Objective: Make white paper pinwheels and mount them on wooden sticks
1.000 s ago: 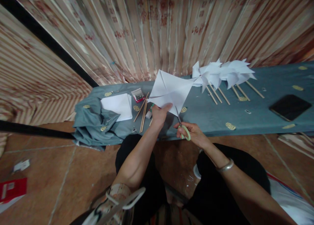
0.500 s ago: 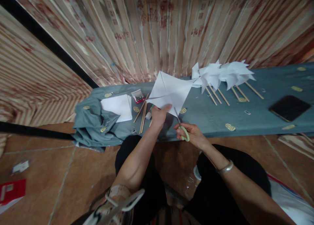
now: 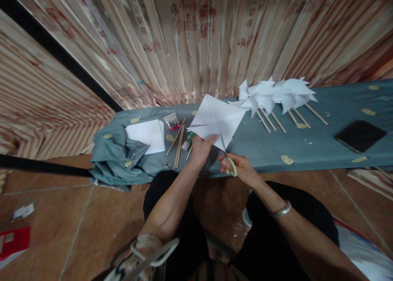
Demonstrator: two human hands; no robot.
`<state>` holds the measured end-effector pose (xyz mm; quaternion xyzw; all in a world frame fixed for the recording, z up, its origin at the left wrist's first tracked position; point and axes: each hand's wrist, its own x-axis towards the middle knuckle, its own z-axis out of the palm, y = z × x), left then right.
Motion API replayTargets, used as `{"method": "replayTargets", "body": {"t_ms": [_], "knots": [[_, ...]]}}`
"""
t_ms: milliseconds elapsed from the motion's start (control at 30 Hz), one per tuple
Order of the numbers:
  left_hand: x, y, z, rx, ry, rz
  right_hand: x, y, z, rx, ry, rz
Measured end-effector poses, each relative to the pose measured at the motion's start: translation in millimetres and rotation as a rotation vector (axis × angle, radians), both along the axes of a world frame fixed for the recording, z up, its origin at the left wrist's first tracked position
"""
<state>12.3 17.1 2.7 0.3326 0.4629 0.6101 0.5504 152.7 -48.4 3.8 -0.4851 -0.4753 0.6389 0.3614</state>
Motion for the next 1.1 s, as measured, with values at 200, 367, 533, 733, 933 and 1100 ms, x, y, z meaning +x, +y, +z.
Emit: {"method": "replayTargets", "body": {"t_ms": [200, 367, 533, 733, 933, 1100], "knots": [[-1.1, 0.9, -0.2, 0.018, -0.004, -0.003, -1.2, 0.3, -2.1, -0.021, -0.004, -0.018], [-1.3, 1.4, 0.3, 0.014, -0.023, -0.016, -2.0, 0.8, -4.8, -0.033, -0.002, -0.036], [-1.6, 1.4, 1.6, 0.017, -0.02, -0.009, -2.3, 1.3, -2.2, -0.052, 0.011, -0.052], [0.3, -2.0, -0.5, 0.009, -0.021, -0.055, 1.3, 1.8, -1.3, -0.03, 0.002, -0.047], [1.0, -3.4, -3.2, 0.002, -0.002, -0.062, 2.5, 3.1, -4.0, -0.039, 0.011, -0.062], [1.0, -1.8, -4.8, -0.009, -0.01, -0.055, 0.9, 3.4, -5.5, -0.059, 0.011, -0.078]]}}
